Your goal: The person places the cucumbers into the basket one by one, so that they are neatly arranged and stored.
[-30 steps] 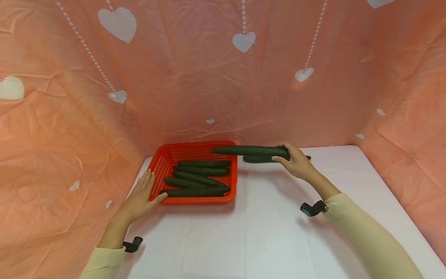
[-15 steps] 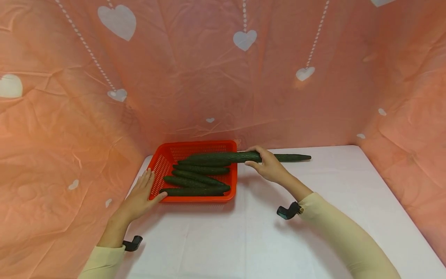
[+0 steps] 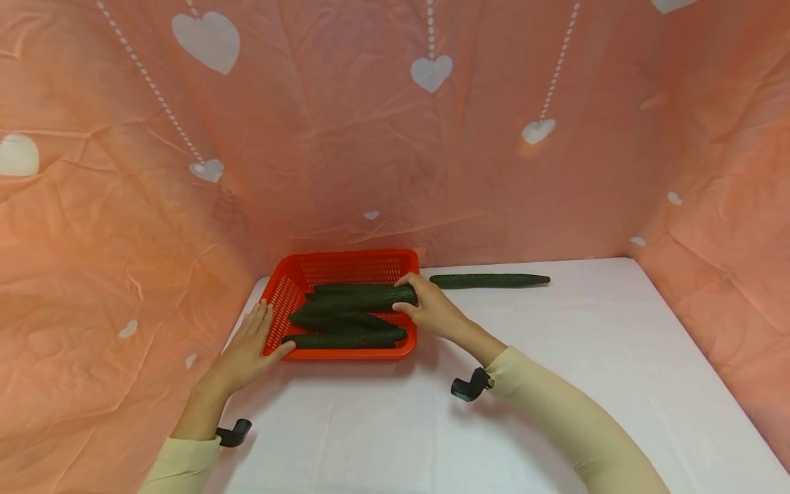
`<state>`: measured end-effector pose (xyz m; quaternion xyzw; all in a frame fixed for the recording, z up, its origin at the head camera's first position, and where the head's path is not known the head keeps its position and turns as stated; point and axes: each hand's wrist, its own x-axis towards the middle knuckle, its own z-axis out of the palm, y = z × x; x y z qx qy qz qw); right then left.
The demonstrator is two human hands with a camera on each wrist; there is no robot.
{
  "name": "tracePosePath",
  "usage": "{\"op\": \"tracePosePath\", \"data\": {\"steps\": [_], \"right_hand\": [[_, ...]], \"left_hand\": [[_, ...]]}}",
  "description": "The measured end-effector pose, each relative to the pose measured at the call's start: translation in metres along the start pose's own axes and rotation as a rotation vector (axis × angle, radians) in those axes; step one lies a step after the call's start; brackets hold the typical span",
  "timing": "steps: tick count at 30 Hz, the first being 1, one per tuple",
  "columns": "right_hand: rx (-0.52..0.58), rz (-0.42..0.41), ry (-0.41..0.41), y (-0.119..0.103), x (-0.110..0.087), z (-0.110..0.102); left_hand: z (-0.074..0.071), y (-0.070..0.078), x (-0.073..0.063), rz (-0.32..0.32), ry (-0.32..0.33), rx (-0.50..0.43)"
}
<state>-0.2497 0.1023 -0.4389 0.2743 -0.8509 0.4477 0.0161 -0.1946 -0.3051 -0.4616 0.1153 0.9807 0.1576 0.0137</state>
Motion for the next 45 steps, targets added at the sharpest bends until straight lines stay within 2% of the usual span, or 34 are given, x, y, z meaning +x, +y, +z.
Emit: {"op": "tracePosePath", "data": {"steps": [4, 12, 17, 27, 32, 36, 45], "right_hand": [[-0.021, 0.021, -0.029, -0.007, 0.004, 0.014], [-0.036, 0.01, -0.045, -0.013, 0.015, 0.038], [-0.07, 0.034, -0.064, -0.015, 0.015, 0.05], [-0.14, 0.038, -0.126, -0.022, 0.021, 0.056], [-0.138, 0.033, -0.126, -0.02, 0.022, 0.053], [-0.093, 0.005, -0.067, -0.014, 0.021, 0.047], [-0.02, -0.106, 0.168, 0.014, 0.005, 0.011]], "left_hand": [[0.001, -0.001, 0.0, -0.002, -0.007, -0.002], [0.002, 0.001, -0.001, -0.002, 0.002, -0.011], [0.002, 0.001, -0.001, -0.003, -0.006, -0.011], [-0.002, 0.003, -0.002, -0.012, -0.01, -0.01], [0.0, 0.002, -0.001, -0.018, -0.013, -0.006], [0.0, 0.003, 0.0, -0.012, -0.01, -0.012], [-0.001, 0.004, 0.001, -0.014, -0.011, 0.001]]}}
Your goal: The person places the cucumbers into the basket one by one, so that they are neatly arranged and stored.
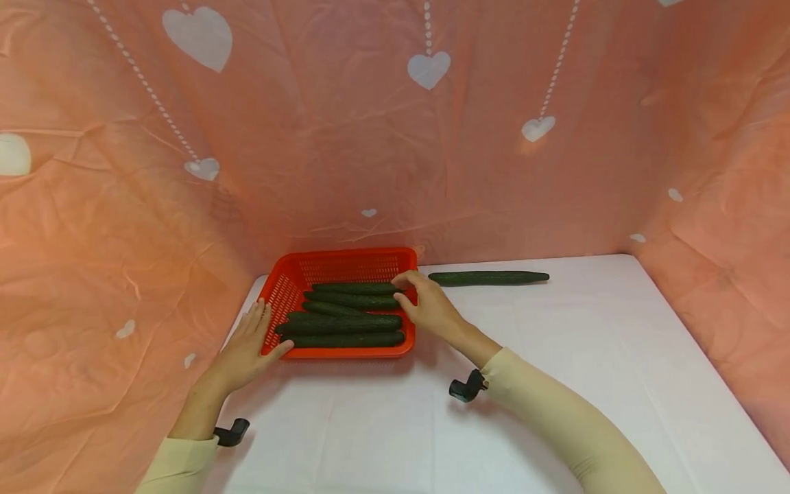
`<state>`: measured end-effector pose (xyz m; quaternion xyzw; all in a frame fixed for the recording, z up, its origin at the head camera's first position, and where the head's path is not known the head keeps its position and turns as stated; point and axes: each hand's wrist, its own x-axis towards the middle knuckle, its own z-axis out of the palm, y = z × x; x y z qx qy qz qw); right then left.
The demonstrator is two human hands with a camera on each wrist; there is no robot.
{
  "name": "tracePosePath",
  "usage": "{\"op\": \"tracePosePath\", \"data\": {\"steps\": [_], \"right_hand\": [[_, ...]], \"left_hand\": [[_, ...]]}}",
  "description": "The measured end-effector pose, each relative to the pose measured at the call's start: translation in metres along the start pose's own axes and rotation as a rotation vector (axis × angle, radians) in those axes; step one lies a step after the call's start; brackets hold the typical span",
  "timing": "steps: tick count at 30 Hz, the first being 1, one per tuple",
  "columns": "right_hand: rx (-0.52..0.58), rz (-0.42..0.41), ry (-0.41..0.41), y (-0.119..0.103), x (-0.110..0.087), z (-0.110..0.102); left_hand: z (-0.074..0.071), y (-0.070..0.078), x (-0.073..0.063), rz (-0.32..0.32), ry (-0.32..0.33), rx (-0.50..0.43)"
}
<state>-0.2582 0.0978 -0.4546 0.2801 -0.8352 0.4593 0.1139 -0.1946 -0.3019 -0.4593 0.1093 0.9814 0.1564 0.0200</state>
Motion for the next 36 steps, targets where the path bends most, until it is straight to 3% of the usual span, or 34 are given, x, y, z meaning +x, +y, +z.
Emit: {"op": "tracePosePath", "data": {"steps": [7, 19, 29, 36], "right_hand": [[-0.044, 0.071, 0.066, 0.029, -0.012, -0.039], [-0.18, 0.109, 0.088, 0.087, -0.032, -0.102], [-0.258, 0.244, -0.019, 0.118, -0.037, -0.136], [-0.279, 0.281, -0.123, 0.138, -0.039, -0.148]], "left_hand": [[0.001, 0.0, -0.001, -0.008, -0.005, -0.005], [0.001, 0.0, -0.001, 0.0, 0.01, -0.004], [-0.002, 0.001, -0.002, -0.003, 0.003, -0.005], [-0.001, 0.0, -0.002, -0.002, 0.002, -0.007]]}}
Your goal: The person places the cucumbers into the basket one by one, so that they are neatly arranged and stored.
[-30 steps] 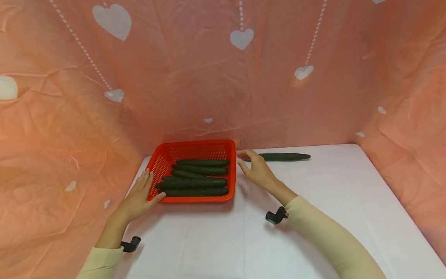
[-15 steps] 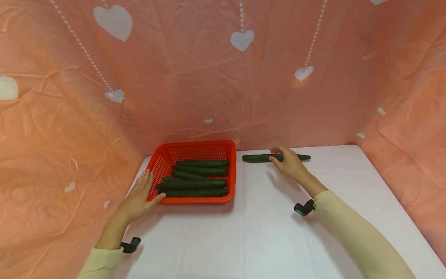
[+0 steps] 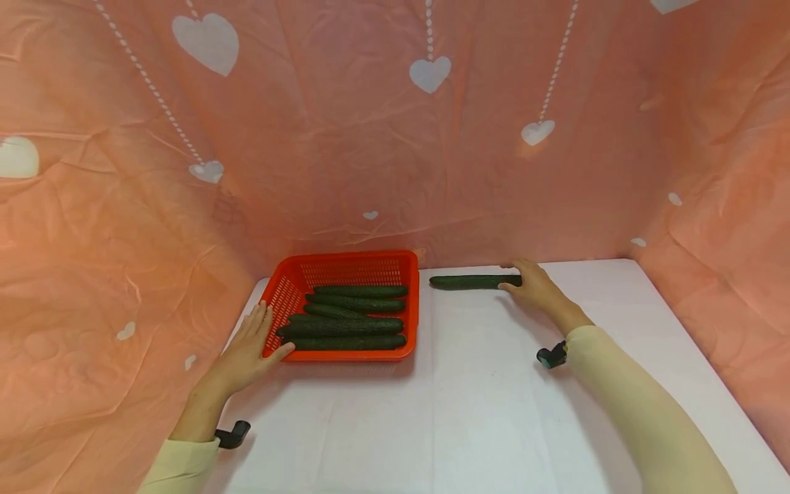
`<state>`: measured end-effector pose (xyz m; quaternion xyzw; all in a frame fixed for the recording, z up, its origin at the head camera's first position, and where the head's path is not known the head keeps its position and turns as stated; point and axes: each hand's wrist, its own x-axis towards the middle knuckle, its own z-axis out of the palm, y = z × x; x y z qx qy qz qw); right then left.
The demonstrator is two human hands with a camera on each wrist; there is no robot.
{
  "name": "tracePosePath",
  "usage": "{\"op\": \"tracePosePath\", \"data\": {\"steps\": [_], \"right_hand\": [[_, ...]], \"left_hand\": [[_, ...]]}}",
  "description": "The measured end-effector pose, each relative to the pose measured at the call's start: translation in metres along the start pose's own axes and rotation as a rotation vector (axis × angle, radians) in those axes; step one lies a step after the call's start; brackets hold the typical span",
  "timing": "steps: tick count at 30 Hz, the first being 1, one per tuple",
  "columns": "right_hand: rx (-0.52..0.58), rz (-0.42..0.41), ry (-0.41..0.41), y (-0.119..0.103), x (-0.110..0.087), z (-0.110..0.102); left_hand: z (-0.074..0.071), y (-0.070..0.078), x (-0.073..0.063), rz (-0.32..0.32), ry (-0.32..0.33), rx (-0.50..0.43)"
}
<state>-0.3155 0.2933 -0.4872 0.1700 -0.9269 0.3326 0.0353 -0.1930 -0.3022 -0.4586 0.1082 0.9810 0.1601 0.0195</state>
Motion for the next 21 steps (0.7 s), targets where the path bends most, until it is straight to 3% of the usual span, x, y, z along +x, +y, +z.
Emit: {"op": "tracePosePath", "data": {"steps": [7, 14, 21], "right_hand": [[-0.03, 0.029, -0.057, 0.015, -0.001, 0.001], [-0.171, 0.085, -0.083, 0.026, -0.001, 0.001], [-0.1, 0.084, -0.072, 0.037, -0.006, 0.001]], "left_hand": [[0.002, -0.001, 0.0, 0.003, 0.006, 0.002], [0.003, 0.0, 0.0, 0.011, 0.016, 0.008], [0.003, -0.002, 0.0, 0.009, 0.019, 0.016]]}}
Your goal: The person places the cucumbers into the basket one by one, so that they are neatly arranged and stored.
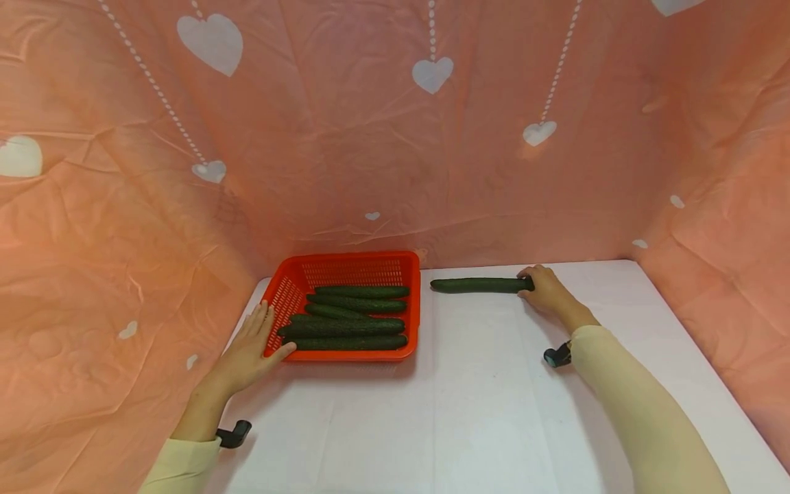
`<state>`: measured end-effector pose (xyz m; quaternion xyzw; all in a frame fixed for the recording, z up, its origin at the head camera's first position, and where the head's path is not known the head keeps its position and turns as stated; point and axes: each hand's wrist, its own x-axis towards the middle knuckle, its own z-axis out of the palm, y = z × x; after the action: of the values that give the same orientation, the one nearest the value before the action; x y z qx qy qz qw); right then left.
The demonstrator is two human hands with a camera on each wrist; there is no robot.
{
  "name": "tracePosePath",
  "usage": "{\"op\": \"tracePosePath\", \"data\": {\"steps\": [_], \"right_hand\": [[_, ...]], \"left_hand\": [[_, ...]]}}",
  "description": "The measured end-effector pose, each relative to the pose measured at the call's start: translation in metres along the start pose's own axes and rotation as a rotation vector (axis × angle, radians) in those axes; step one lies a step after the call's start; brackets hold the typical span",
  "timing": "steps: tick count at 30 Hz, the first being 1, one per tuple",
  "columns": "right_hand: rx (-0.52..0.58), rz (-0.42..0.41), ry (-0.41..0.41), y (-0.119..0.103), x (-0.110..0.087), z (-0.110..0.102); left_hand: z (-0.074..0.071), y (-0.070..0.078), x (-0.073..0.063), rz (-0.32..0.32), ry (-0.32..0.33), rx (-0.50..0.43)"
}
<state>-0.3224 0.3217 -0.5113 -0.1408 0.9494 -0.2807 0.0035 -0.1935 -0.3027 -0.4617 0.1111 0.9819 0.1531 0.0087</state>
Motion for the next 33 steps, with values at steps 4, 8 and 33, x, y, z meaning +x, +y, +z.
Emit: {"op": "tracePosePath", "data": {"steps": [4, 8, 33], "right_hand": [[0.019, -0.039, 0.027, 0.005, -0.007, -0.001], [0.065, -0.029, 0.043, 0.004, -0.015, -0.005], [0.161, -0.06, 0.339, -0.06, -0.05, -0.04]], "left_hand": [[0.001, 0.0, 0.001, 0.001, -0.001, -0.002], [0.001, 0.0, 0.001, 0.001, -0.001, -0.006], [0.001, -0.001, 0.001, -0.007, -0.009, -0.005]]}}
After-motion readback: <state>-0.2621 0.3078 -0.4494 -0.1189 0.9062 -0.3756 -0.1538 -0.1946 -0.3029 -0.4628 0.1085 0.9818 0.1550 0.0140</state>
